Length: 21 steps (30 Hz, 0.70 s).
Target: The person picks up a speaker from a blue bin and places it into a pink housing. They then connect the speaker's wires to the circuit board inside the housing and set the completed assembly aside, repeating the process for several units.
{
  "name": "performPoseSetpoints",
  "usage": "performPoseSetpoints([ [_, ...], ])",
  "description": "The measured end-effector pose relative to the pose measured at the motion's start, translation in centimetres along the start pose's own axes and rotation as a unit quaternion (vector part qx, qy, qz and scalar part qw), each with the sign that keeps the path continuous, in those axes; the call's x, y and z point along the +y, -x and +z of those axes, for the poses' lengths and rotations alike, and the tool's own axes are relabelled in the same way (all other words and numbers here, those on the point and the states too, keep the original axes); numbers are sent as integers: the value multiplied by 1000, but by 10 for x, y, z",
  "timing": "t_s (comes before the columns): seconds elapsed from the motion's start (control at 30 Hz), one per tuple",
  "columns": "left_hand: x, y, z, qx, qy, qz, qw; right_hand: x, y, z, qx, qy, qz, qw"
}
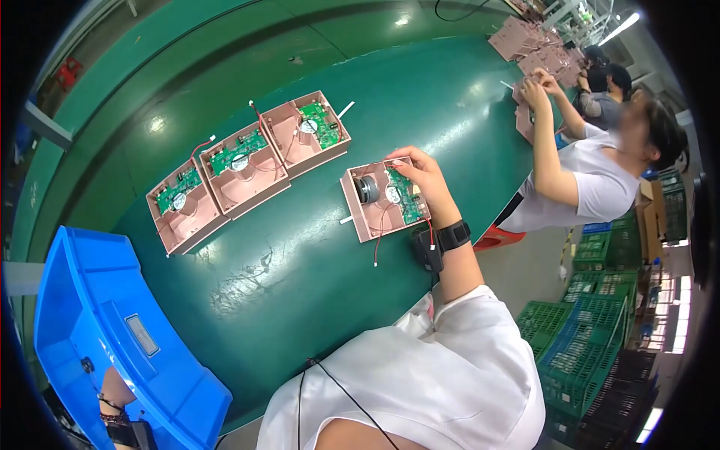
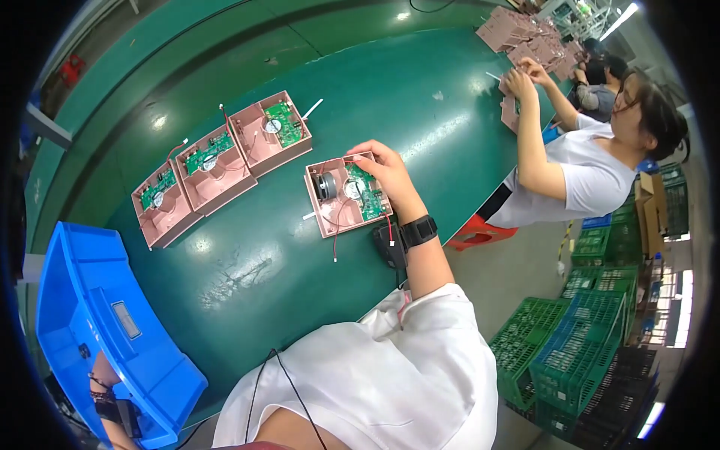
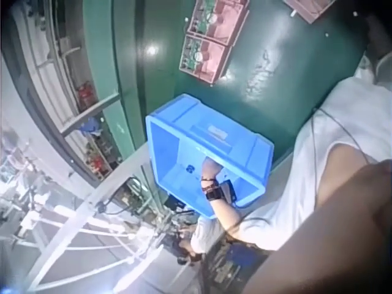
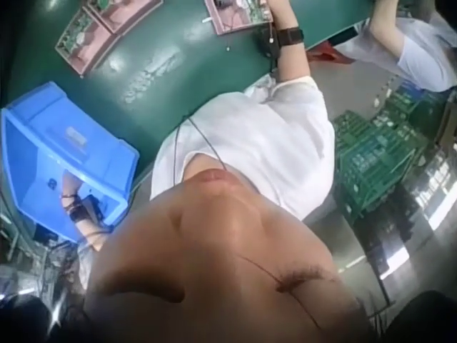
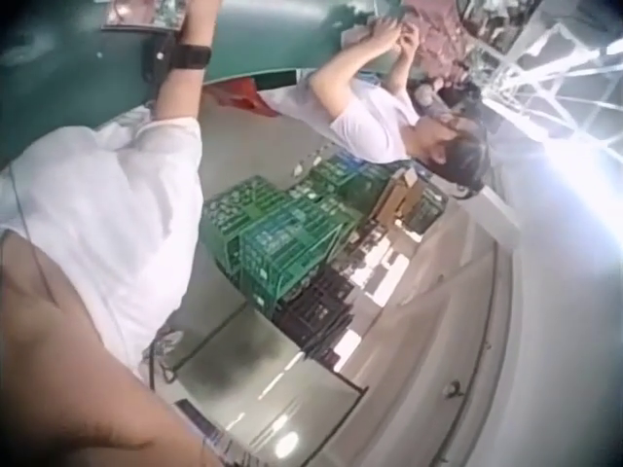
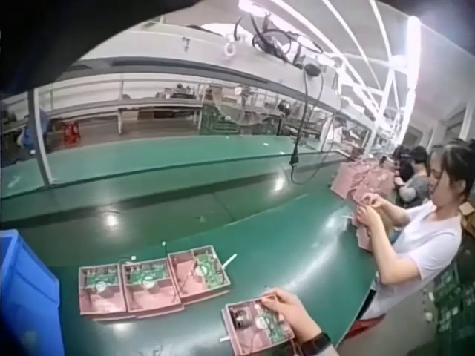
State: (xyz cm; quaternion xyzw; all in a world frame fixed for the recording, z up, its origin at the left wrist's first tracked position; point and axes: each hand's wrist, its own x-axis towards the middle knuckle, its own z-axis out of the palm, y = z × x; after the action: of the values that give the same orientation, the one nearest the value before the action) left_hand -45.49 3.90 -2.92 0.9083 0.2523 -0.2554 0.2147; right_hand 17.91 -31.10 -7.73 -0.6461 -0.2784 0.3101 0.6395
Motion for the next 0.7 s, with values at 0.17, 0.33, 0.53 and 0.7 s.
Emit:
performPoseSetpoints([
  [0.17,9,20,-13,90,77,-55,991,4,-7,-2,2,-19,-31,999],
  [0.33,0,57,-34,226,262,-108,932,2,-41,-34,13,-28,-62,998],
  [0.53,24,79,-63,300,260,-178,900,10,-112,-106,28,0,-114,993],
  [0.7,25,121,-68,214,60,-292,930,3,-154,-149,91,22,-81,992],
])
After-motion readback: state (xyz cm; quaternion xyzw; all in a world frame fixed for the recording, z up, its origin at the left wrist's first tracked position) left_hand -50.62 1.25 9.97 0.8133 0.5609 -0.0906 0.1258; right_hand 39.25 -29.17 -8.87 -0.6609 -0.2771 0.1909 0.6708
